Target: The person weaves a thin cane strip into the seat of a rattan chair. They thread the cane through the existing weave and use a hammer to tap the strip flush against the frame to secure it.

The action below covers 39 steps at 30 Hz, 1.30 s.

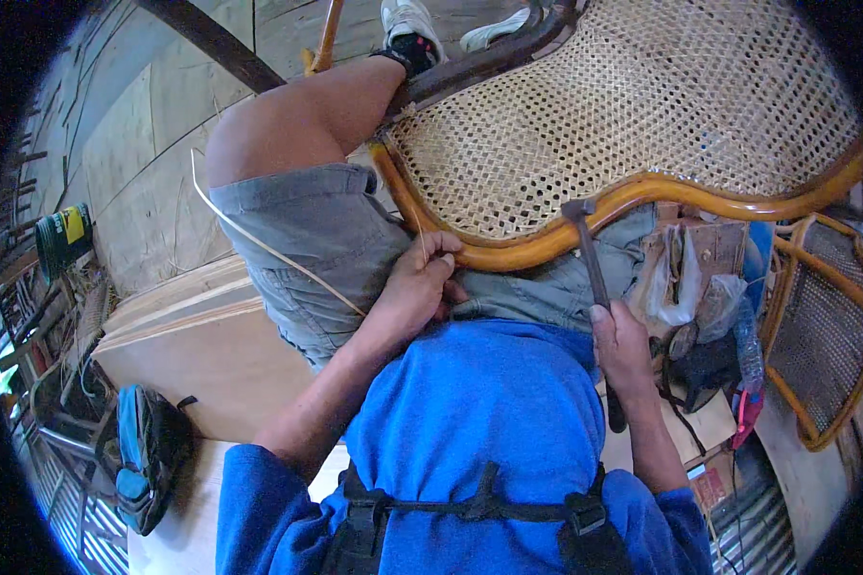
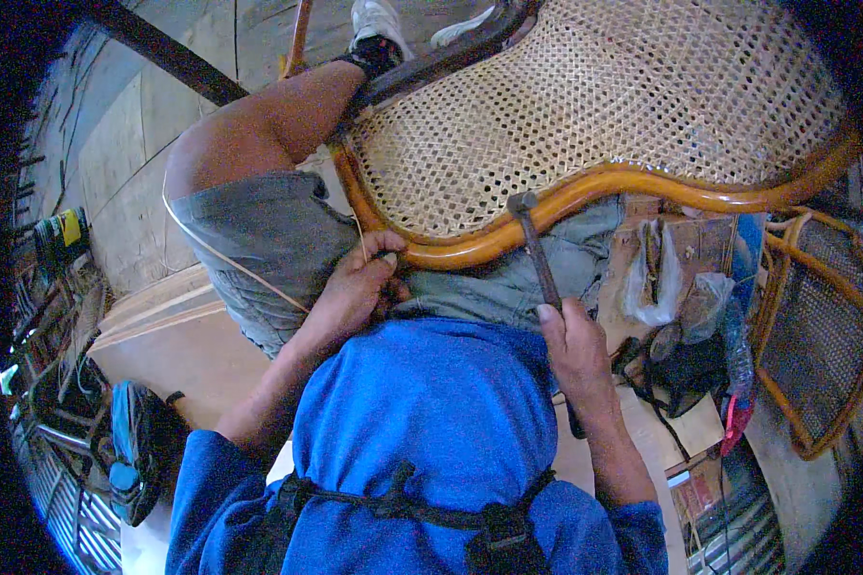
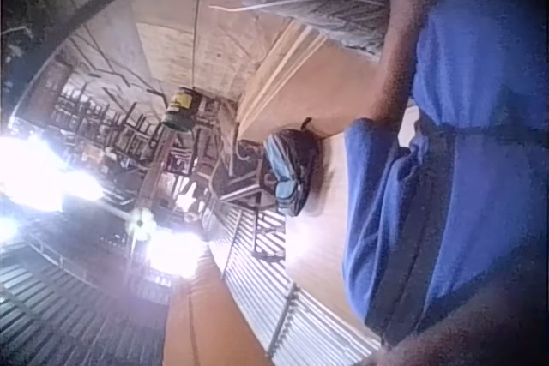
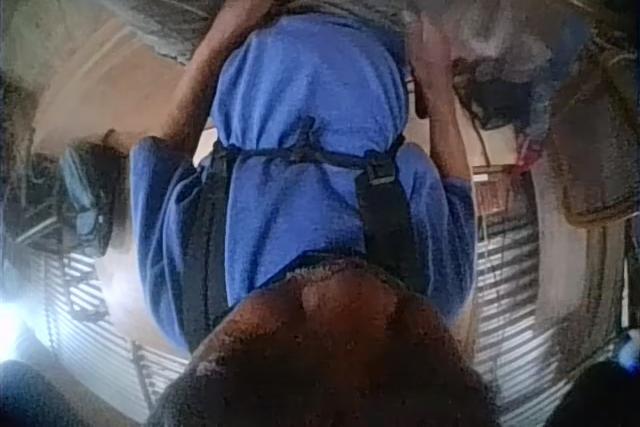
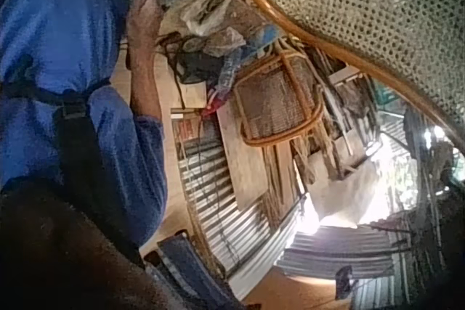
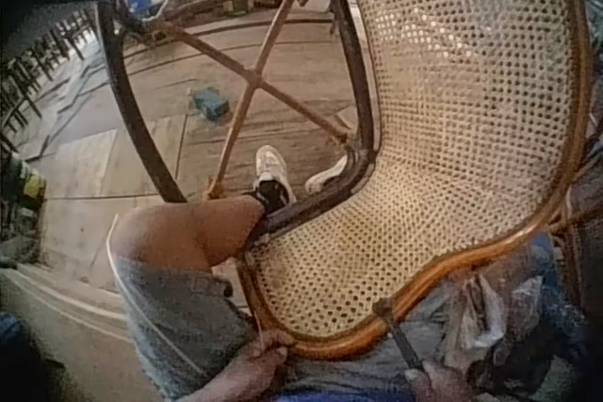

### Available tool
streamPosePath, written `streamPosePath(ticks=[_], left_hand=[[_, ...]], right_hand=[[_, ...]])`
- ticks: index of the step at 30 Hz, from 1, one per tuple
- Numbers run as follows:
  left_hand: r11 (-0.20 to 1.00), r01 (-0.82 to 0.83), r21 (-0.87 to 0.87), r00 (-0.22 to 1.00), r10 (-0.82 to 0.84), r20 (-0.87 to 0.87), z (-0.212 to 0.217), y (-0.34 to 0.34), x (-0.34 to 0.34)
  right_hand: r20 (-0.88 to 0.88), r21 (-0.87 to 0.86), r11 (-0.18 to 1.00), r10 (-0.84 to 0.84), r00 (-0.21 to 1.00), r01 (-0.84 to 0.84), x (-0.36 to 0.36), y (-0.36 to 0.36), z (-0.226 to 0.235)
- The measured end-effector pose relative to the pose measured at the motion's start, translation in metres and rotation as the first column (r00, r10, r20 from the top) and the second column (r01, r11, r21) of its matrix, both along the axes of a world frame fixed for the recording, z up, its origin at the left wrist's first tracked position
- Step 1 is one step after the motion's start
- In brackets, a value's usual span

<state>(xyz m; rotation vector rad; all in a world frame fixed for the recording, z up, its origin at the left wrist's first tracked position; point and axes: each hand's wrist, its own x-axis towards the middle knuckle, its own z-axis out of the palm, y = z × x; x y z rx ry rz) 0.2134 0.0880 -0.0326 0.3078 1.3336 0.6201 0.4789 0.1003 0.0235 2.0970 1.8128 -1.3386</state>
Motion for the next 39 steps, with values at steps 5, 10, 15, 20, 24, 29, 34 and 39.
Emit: streamPosePath(ticks=[5, 10, 15, 20, 24, 29, 34, 39], left_hand=[[1.0, 0.013, -0.028, 1.0, -0.014, -0.025, 0.001, 0.001, 0.0], [0.999, 0.029, -0.03, 0.999, -0.03, -0.028, 0.005, 0.003, -0.001], [1.0, -0.025, 0.009, 1.0, 0.025, -0.017, -0.006, 0.0, 0.001], [0.998, -0.008, -0.066, 1.0, 0.009, 0.001, 0.007, 0.005, -0.001], [0.999, -0.034, 0.038, 0.999, 0.034, 0.018, -0.008, -0.002, -0.001], [0.976, 0.07, 0.206, 0.993, -0.049, -0.104, -0.015, -0.011, 0.001], [0.627, 0.761, 0.169, 0.536, -0.459, -0.709, 0.037, 0.01, 0.014], [0.233, 0.885, 0.403, 0.443, -0.158, -0.882, 0.021, 0.048, 0.051]], right_hand=[[0.008, 0.045, 0.999, -0.031, 1.0, 0.03, -0.005, -0.002, 0.01], [0.049, 0.072, 0.997, 0.038, 0.998, -0.042, -0.007, 0.001, 0.007], [0.118, 0.054, 0.998, 0.021, 0.993, -0.028, -0.008, 0.0, 0.01], [0.013, 0.065, 0.997, -0.033, 0.999, 0.033, -0.003, 0.004, 0.009], [0.029, 0.061, 0.997, -0.038, 0.999, 0.036, -0.005, 0.007, 0.01], [0.026, 0.011, 0.999, -0.039, 0.999, 0.039, -0.004, 0.01, 0.011], [-0.008, 0.074, 0.991, -0.109, 0.994, 0.11, 0.001, 0.002, 0.012], [-0.149, 0.194, 0.967, -0.137, 0.979, 0.165, 0.02, 0.0, 0.003]])
